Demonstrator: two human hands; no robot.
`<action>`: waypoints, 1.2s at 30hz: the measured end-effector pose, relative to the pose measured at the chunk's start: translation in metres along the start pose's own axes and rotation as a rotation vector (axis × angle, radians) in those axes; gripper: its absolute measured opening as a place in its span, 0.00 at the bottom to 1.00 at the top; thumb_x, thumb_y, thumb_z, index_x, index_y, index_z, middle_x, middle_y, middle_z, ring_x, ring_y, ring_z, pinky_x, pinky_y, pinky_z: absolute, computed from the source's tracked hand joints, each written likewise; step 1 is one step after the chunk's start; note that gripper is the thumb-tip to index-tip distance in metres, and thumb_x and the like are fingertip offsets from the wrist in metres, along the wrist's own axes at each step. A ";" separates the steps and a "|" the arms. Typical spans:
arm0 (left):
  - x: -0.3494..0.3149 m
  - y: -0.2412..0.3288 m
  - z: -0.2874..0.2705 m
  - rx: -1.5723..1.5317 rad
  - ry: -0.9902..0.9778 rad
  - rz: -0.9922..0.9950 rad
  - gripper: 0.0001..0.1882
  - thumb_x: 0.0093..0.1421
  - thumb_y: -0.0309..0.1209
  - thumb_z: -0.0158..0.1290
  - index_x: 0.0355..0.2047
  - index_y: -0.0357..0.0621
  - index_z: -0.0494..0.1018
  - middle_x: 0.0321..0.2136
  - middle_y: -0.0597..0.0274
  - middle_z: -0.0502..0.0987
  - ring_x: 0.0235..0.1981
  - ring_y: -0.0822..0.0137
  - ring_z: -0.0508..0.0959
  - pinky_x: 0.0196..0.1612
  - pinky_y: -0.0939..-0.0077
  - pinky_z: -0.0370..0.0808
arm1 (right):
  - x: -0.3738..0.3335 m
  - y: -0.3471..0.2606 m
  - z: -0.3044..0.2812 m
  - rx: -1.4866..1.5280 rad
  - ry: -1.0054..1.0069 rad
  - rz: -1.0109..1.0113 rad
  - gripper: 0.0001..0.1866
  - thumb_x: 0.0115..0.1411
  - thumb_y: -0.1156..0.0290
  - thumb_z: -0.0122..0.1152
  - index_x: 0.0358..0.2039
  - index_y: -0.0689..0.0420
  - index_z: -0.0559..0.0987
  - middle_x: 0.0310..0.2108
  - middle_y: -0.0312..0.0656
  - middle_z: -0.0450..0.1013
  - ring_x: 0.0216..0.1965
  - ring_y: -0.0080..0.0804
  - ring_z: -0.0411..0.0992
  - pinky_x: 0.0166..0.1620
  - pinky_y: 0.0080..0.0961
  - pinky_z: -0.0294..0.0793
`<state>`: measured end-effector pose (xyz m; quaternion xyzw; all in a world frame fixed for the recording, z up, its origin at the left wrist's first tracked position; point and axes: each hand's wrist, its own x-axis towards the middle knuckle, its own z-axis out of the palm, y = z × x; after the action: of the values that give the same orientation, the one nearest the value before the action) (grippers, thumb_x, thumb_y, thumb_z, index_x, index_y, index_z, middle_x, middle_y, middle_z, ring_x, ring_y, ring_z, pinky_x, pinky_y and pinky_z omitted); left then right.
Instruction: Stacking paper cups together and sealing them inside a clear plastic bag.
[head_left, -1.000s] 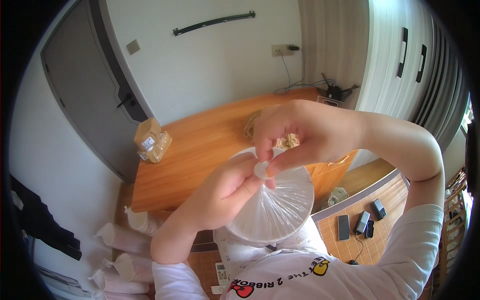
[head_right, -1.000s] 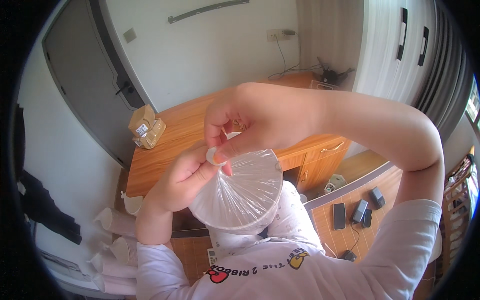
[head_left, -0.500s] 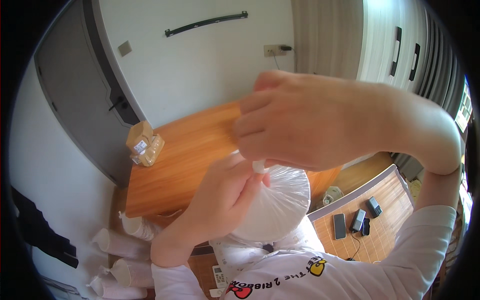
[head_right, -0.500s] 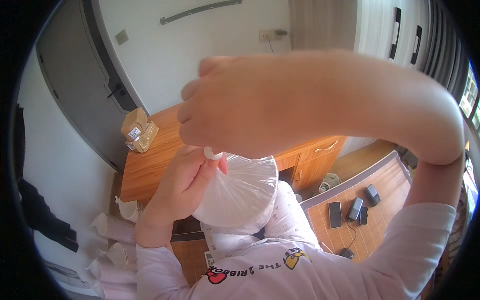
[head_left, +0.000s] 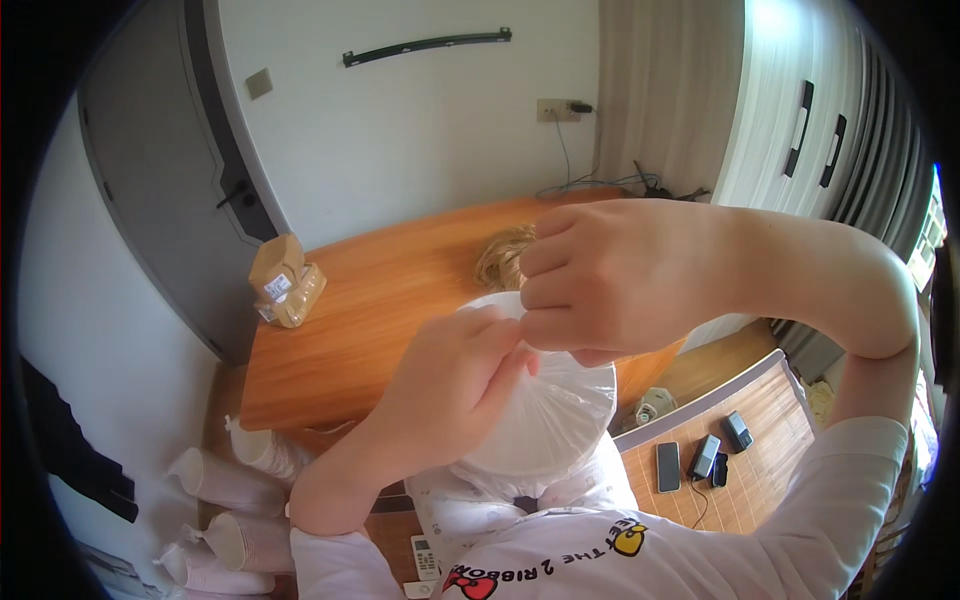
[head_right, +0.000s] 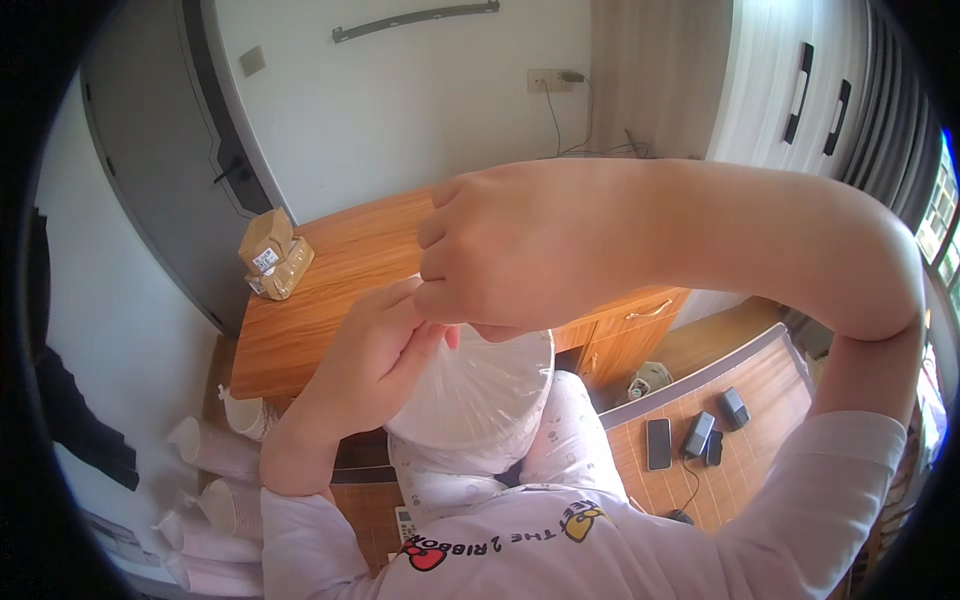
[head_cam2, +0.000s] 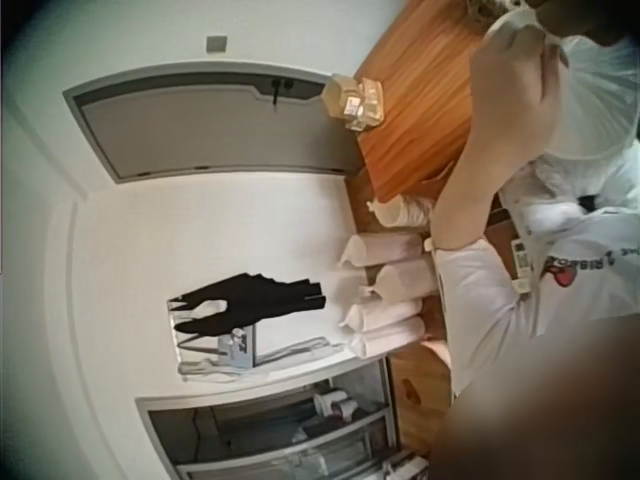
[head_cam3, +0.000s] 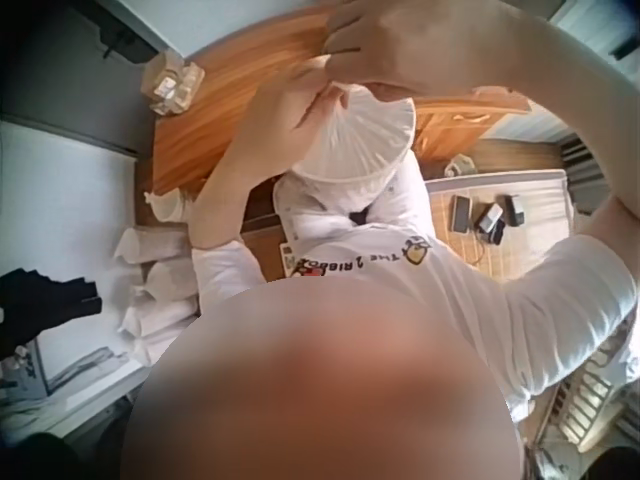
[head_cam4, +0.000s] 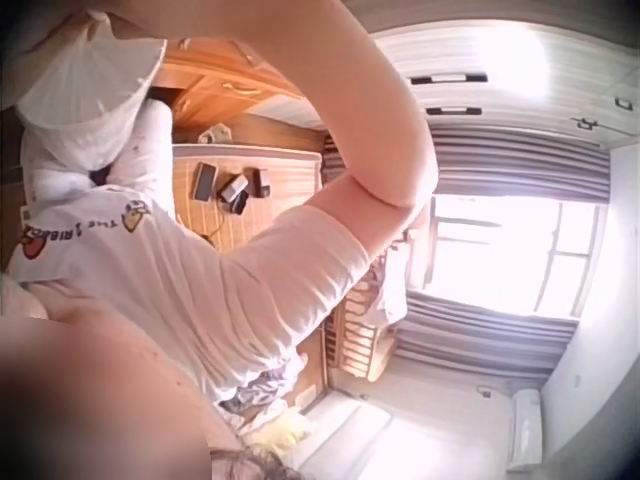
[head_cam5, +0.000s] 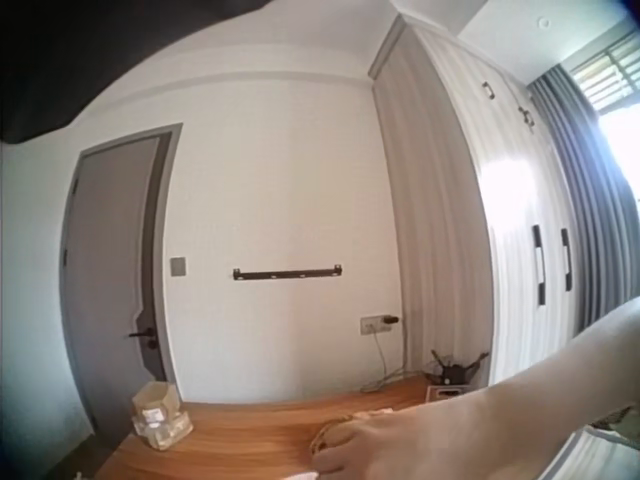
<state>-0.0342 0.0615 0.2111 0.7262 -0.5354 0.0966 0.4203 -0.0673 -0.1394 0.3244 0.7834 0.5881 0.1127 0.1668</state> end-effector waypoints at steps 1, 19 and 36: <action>-0.001 0.002 -0.001 0.144 0.007 0.031 0.02 0.60 0.25 0.50 0.29 0.45 0.71 0.25 0.59 0.71 0.29 0.55 0.73 0.33 0.61 0.66 | 0.001 0.000 0.000 0.046 -0.041 0.025 0.08 0.56 0.66 0.61 0.28 0.58 0.78 0.25 0.36 0.75 0.32 0.35 0.73 0.38 0.32 0.72; -0.014 0.009 -0.006 0.105 -0.042 -0.001 0.05 0.60 0.27 0.51 0.27 0.42 0.70 0.26 0.59 0.70 0.31 0.56 0.72 0.36 0.61 0.64 | -0.008 -0.014 0.006 0.508 0.039 0.386 0.14 0.61 0.61 0.59 0.28 0.59 0.75 0.22 0.44 0.72 0.26 0.41 0.71 0.33 0.37 0.70; -0.014 0.011 0.000 0.076 -0.060 0.039 0.03 0.59 0.27 0.53 0.31 0.42 0.71 0.28 0.59 0.72 0.35 0.55 0.73 0.38 0.61 0.66 | -0.002 -0.021 0.017 0.211 0.192 0.217 0.10 0.54 0.65 0.64 0.34 0.55 0.76 0.25 0.39 0.74 0.29 0.40 0.73 0.33 0.35 0.73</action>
<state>-0.0487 0.0705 0.2087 0.7338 -0.5577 0.1033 0.3741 -0.0799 -0.1377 0.3005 0.8411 0.5217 0.1420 0.0137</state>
